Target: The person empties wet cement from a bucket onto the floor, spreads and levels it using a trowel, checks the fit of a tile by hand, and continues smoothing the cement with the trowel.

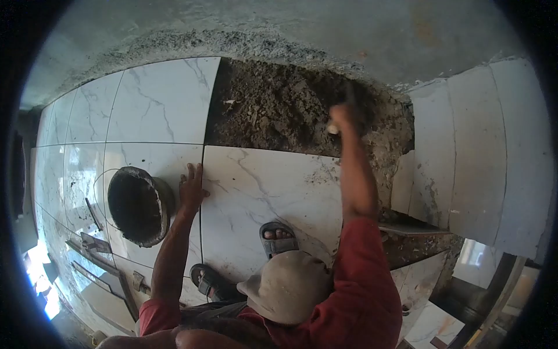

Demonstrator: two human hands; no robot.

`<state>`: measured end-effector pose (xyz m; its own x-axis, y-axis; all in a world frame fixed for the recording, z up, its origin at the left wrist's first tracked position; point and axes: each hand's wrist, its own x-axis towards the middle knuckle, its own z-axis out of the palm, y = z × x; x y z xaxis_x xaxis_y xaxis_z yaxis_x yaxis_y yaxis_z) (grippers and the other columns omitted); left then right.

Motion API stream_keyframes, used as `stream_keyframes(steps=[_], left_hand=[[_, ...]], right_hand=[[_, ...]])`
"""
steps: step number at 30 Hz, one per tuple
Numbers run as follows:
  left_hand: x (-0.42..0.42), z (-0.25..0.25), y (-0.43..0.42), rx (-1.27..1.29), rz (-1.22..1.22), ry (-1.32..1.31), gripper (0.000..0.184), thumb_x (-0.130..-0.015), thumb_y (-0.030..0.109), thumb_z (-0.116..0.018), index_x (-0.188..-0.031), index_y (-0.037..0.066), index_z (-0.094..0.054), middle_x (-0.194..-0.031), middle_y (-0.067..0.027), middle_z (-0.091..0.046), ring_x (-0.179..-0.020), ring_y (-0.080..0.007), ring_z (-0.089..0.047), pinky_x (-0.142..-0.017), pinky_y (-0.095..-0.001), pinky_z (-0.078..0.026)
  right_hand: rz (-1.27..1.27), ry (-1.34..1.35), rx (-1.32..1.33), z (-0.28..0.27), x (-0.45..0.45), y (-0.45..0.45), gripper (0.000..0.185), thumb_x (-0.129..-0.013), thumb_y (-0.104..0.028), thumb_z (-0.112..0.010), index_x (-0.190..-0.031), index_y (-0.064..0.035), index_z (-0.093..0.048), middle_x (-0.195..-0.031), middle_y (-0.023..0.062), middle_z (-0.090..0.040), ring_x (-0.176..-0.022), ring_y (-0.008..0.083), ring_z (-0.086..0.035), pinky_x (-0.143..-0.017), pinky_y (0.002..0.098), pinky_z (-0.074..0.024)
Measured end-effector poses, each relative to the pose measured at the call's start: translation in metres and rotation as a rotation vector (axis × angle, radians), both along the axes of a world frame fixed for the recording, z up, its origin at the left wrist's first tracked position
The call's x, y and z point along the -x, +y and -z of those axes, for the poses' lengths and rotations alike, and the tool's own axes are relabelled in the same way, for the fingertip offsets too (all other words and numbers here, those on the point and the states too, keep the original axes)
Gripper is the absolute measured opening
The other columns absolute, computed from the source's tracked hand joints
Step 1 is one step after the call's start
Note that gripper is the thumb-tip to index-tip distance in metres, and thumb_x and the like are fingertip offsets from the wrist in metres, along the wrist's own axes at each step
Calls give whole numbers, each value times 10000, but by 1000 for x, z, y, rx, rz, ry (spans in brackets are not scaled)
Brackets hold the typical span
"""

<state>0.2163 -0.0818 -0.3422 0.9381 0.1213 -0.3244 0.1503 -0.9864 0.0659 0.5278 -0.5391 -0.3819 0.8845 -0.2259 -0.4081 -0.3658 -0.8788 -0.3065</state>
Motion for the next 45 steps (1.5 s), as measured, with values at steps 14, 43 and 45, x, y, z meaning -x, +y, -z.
stream_keyframes(steps=[14, 43, 45], left_hand=[[-3, -7, 2, 6, 4, 16, 951, -621, 278, -805, -1406, 168, -279, -1447, -174, -300, -1126, -465, -493, -946, -462, -403], [-5, -8, 2, 58, -49, 61, 993, -580, 253, -825, -1410, 186, -282, -1448, -163, -299, -1137, -484, -477, -919, -456, -451], [-5, -10, -1, 82, -63, 71, 996, -579, 250, -826, -1410, 188, -281, -1447, -162, -301, -1133, -487, -479, -914, -454, -457]], right_hand=[[785, -161, -347, -71, 108, -41, 334, -866, -276, -530, -1000, 26, -576, -833, 161, -622, -799, 273, -633, -714, 387, -495], [608, -114, -390, -75, 116, -49, 439, -858, -294, -572, -1183, -8, -498, -910, 142, -577, -654, 254, -593, -568, 383, -503], [832, -231, -515, -55, 117, -62, 464, -852, -296, -576, -1205, -8, -486, -896, 133, -574, -608, 254, -586, -554, 374, -502]])
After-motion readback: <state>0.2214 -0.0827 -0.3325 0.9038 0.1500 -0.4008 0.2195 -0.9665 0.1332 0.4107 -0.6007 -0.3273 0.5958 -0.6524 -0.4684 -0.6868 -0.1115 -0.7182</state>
